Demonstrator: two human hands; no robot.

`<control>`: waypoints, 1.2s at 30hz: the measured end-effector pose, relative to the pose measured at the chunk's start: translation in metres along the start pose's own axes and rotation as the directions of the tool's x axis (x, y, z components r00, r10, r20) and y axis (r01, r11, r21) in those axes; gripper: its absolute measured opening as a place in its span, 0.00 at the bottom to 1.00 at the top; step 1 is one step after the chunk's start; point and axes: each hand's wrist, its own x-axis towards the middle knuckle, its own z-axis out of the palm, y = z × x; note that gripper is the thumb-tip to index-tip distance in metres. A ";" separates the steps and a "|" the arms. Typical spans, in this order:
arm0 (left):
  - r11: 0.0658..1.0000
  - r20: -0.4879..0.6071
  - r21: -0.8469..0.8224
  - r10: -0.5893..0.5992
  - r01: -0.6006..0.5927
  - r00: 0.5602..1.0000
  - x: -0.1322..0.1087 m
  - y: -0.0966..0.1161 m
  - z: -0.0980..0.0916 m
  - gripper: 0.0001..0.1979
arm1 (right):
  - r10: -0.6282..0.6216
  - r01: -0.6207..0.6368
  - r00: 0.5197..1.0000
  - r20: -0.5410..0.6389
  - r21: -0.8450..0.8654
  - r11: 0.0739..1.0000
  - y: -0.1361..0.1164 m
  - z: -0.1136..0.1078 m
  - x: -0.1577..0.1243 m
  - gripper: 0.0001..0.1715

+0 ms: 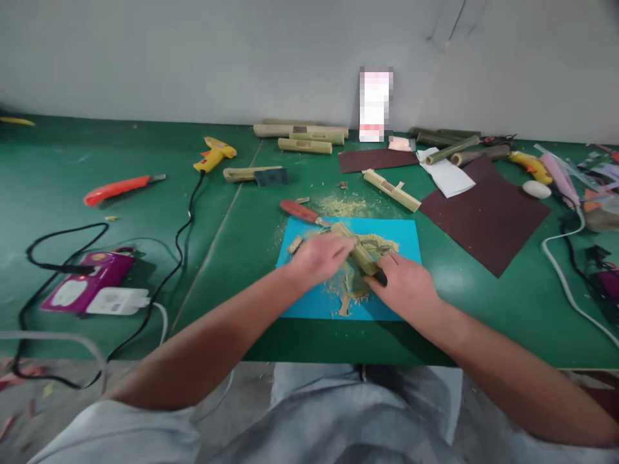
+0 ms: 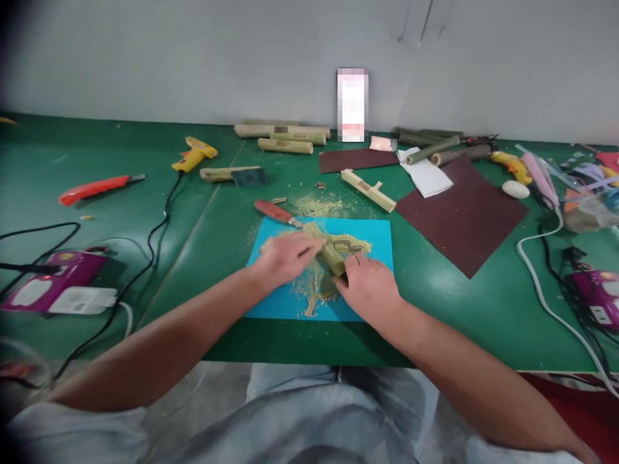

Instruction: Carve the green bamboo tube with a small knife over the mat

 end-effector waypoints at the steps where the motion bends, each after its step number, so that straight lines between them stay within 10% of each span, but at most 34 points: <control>1: 0.999 -0.037 0.013 -0.031 0.031 0.999 0.000 -0.002 0.000 0.14 | 0.008 -0.008 1.000 -0.007 0.001 1.000 0.000 0.000 0.000 0.13; 20: 0.995 -0.088 0.047 -0.083 0.087 0.993 -0.002 -0.002 -0.001 0.15 | 0.026 -0.026 0.999 0.036 0.023 0.999 0.002 -0.001 0.000 0.14; 25: 0.999 0.114 -0.015 0.043 -0.041 0.993 -0.003 0.000 -0.002 0.16 | 0.007 -0.008 0.999 0.052 0.013 1.000 0.000 -0.001 0.000 0.13; 29: 0.991 -0.079 0.077 -0.104 0.110 0.992 0.001 -0.004 -0.006 0.15 | 0.017 -0.018 1.000 0.021 0.015 1.000 0.000 -0.001 0.000 0.13; 36: 0.993 0.092 -0.008 0.116 -0.116 0.989 -0.008 0.025 0.004 0.17 | 0.012 -0.012 1.000 0.001 0.012 1.000 0.004 0.001 0.000 0.14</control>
